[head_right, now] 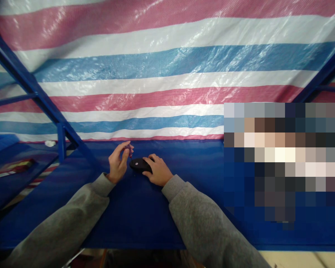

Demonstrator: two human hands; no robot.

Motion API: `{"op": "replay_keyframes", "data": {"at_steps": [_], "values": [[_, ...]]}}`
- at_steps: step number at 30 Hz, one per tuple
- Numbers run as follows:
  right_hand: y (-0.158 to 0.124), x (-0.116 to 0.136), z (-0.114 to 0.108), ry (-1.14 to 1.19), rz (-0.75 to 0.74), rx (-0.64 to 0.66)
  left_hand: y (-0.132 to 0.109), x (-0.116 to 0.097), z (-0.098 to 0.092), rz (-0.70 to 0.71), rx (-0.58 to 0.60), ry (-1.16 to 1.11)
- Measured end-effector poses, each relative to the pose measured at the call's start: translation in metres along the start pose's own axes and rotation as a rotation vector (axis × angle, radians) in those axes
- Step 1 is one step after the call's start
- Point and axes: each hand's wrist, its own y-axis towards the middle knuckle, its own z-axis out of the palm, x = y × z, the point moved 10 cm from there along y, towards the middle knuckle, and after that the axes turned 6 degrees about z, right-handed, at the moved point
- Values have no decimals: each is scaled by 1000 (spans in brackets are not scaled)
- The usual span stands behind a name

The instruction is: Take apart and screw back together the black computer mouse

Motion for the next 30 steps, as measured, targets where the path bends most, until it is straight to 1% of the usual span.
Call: {"op": "replay_keyframes", "data": {"at_steps": [18,23,30], "values": [[0,0,0,6,0,3,-1,2,0,-7,-5,-43],[0,-1,0,6,4,2,-1,0,-1,10,-6,-63],[0,-1,1,1,5,3,0,-2,-3,45,-14,40]]}}
